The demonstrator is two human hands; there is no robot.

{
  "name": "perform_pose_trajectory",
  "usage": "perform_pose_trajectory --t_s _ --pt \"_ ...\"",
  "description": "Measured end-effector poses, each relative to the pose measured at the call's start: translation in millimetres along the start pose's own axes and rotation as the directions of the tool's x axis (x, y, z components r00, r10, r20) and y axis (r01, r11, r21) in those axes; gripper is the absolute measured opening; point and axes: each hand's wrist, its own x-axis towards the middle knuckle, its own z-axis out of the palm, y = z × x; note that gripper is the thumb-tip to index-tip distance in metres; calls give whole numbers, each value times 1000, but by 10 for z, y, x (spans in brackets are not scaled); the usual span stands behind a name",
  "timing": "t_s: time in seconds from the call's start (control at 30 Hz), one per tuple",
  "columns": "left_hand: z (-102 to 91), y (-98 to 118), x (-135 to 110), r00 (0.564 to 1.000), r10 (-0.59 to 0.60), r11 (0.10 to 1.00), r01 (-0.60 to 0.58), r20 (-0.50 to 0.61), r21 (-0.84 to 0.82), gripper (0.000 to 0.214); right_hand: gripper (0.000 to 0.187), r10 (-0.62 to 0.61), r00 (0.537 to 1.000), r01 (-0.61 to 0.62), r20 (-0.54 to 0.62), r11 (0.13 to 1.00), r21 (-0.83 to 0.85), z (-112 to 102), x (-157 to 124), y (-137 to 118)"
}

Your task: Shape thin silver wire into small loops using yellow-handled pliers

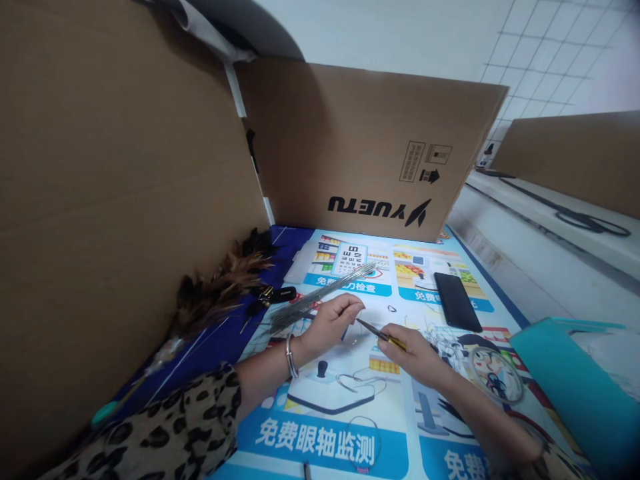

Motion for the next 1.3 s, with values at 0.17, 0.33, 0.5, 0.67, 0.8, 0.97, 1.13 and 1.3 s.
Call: perform_pose_trajectory --t_s 0.17,0.33,0.5,0.67,0.8,0.97,1.13,1.3 --pt "-3 11 5 1000 18 1000 -18 0 21 24 23 -2 1000 2 1 1000 -11 -6 4 -15" --pt "0 18 -4 1000 22 999 -22 -3 24 23 22 -11 1000 11 1 1000 -19 -7 -1 -39" --pt "12 29 -8 1000 -5 1000 5 -4 5 23 22 -13 1000 12 -14 1000 -27 5 -2 -13" --pt "21 28 -9 1000 -12 1000 12 -21 -8 23 22 -10 1000 10 -15 1000 -25 11 -3 23" --pt "24 20 -10 999 -14 1000 13 -42 -26 22 23 -11 1000 11 -13 1000 -19 4 -2 15" --pt "19 23 -14 999 12 1000 -13 -41 -12 22 22 -17 1000 17 -21 1000 -27 4 0 1" --pt "17 34 -15 998 53 998 -52 -36 22 22 21 -18 1000 17 -20 999 -32 13 -3 5" --pt "15 33 -12 998 60 998 -60 -31 29 21 21 -11 1000 10 -24 999 -42 9 -1 -6"
